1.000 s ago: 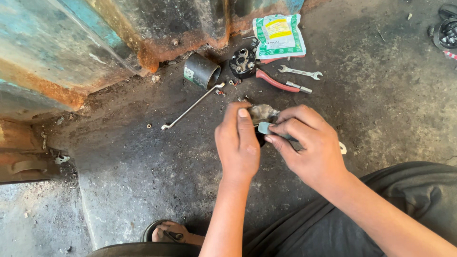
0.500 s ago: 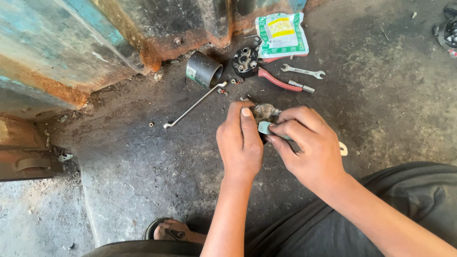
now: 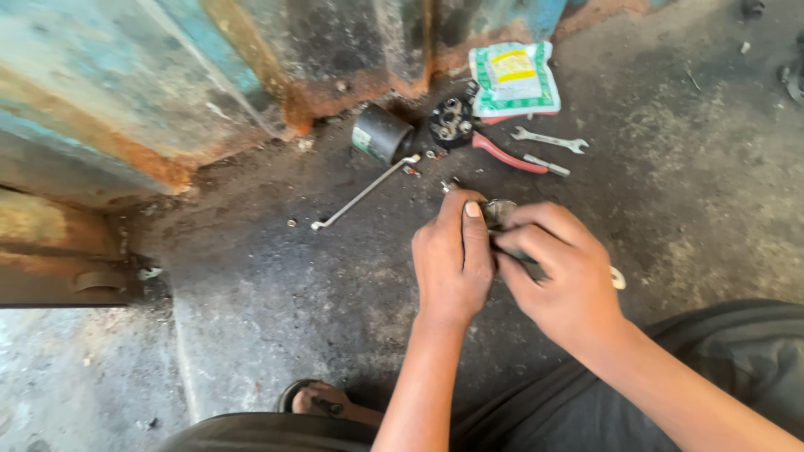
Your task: The person sits on the floor and uses a screwdriver to tighten screws on a cylindrical mechanical part. They rotate the part to access different sides and continue tightening the screws.
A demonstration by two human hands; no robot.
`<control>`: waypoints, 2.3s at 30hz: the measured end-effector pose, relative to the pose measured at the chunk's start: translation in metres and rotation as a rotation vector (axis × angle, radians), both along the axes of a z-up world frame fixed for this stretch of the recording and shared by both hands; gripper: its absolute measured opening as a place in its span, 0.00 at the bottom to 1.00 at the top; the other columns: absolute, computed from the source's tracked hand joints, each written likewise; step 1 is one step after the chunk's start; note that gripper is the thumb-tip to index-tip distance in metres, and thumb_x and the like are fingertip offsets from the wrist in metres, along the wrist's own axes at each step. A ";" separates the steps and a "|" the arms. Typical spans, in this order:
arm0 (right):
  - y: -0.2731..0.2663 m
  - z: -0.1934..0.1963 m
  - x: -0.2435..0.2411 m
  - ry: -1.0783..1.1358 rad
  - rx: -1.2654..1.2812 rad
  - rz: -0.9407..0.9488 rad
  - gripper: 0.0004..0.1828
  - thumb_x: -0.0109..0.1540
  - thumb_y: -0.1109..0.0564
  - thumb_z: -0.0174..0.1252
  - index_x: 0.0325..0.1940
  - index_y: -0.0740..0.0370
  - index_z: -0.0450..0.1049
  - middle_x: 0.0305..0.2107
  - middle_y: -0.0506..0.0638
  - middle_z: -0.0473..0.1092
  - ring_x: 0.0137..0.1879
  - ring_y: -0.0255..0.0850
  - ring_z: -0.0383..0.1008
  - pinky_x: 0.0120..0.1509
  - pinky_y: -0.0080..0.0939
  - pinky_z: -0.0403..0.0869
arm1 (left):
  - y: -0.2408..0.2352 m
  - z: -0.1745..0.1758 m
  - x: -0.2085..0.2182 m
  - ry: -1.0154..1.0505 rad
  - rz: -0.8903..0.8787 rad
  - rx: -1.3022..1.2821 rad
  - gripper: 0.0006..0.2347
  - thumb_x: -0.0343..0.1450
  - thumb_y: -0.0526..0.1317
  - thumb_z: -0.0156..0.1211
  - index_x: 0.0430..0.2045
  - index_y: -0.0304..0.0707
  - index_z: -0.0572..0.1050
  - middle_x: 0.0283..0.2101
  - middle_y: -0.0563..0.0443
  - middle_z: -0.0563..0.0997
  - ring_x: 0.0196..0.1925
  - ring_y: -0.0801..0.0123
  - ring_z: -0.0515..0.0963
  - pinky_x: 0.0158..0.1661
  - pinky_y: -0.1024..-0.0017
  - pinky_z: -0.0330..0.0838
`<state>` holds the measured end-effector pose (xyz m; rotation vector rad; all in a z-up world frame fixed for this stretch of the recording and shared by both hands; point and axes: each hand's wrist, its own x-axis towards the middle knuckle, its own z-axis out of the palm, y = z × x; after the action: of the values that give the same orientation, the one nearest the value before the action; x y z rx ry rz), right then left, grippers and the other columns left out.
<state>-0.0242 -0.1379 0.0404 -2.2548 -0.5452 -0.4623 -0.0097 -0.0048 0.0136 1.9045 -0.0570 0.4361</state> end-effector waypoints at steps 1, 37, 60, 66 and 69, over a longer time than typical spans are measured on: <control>-0.001 0.001 0.001 -0.002 -0.006 -0.008 0.11 0.51 0.66 0.70 0.35 0.64 0.75 0.40 0.52 0.72 0.46 0.47 0.76 0.49 0.43 0.74 | 0.002 0.001 0.002 0.013 0.013 -0.047 0.10 0.78 0.38 0.44 0.36 0.35 0.74 0.27 0.36 0.80 0.31 0.42 0.82 0.32 0.54 0.72; 0.013 0.004 -0.003 0.161 -0.289 -0.024 0.30 0.54 0.63 0.62 0.62 0.52 0.73 0.43 0.52 0.70 0.39 0.53 0.77 0.39 0.49 0.75 | -0.012 -0.024 0.007 0.146 0.373 -0.354 0.08 0.75 0.34 0.51 0.43 0.29 0.75 0.33 0.34 0.84 0.33 0.53 0.85 0.37 0.62 0.77; -0.011 0.017 0.011 0.308 -0.381 -0.177 0.26 0.60 0.58 0.63 0.63 0.49 0.78 0.32 0.59 0.72 0.34 0.56 0.75 0.39 0.50 0.73 | -0.007 -0.013 0.011 0.093 0.208 -0.020 0.08 0.75 0.34 0.51 0.41 0.30 0.77 0.31 0.35 0.83 0.33 0.46 0.85 0.35 0.59 0.76; -0.036 0.031 0.022 0.318 0.029 -0.090 0.17 0.58 0.60 0.64 0.52 0.59 0.79 0.38 0.54 0.78 0.38 0.48 0.82 0.38 0.41 0.77 | -0.005 -0.006 0.012 0.141 0.168 -0.159 0.08 0.76 0.35 0.49 0.39 0.33 0.78 0.31 0.39 0.84 0.33 0.53 0.86 0.37 0.63 0.76; -0.031 0.031 0.014 0.341 -0.030 -0.032 0.15 0.56 0.58 0.66 0.47 0.59 0.79 0.33 0.52 0.77 0.32 0.48 0.80 0.36 0.43 0.76 | -0.004 -0.007 0.014 0.142 0.172 -0.149 0.08 0.76 0.35 0.49 0.39 0.33 0.78 0.31 0.40 0.84 0.33 0.53 0.86 0.38 0.63 0.76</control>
<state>-0.0107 -0.1686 0.0712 -2.3073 -0.3420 -0.0800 0.0042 -0.0090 0.0061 1.7946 0.2285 0.4074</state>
